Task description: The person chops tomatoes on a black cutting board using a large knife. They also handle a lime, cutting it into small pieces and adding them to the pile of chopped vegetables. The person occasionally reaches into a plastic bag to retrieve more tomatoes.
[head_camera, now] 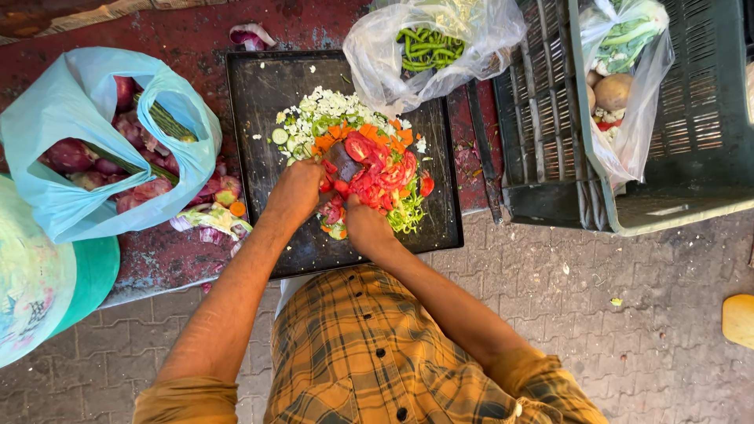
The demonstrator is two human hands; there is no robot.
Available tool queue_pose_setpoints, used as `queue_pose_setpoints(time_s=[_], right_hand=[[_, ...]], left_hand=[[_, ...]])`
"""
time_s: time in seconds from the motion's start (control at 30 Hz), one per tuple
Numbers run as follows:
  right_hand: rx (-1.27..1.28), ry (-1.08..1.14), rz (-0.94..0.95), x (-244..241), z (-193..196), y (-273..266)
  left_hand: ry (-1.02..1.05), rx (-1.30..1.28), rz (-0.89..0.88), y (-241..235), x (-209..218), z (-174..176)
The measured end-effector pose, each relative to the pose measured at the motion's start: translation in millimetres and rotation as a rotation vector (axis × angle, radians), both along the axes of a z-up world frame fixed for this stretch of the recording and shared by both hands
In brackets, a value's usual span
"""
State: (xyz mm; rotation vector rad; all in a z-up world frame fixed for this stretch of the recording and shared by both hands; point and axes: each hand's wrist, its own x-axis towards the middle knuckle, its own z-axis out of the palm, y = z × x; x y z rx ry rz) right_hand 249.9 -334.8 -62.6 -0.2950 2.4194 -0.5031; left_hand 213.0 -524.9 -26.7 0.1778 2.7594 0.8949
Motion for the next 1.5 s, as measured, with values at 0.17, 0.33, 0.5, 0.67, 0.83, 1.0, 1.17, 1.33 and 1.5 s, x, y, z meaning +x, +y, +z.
queue_pose_setpoints(time_s=[0.17,0.33,0.5,0.67,0.83,1.0,1.17,1.33,1.5], right_hand=[[-0.098,-0.015,0.055,4.8,19.3,24.6],[0.051,0.046,0.055,-7.3,1.8,-8.7],[-0.089,-0.062,0.064,4.7,19.8,18.2],[-0.066,0.013,0.040,-4.7,-0.1,-4.7],[-0.168,-0.048,0.081,8.1,5.0,19.5],[-0.157,-0.017,0.054,0.0,7.4,7.2],[-0.169,0.015,0.075,13.8,-28.3,22.7],[-0.271,0.350,0.144,4.0,-81.4,11.2],[-0.569,-0.617,-0.233,-15.0,-17.1,22.7]], left_hand=[[0.002,0.058,0.041,1.1,4.5,10.4],[0.082,0.019,0.013,1.5,1.2,5.4],[-0.034,0.051,0.061,3.2,7.7,8.8],[0.055,-0.002,0.056,1.3,4.7,0.6],[0.042,0.061,0.060,2.9,11.6,11.1],[0.083,0.046,0.058,1.5,9.1,11.3],[0.086,0.035,0.066,1.3,11.7,-1.1],[0.075,0.074,0.092,0.4,17.4,6.6],[0.081,0.147,0.103,3.0,21.9,4.7]])
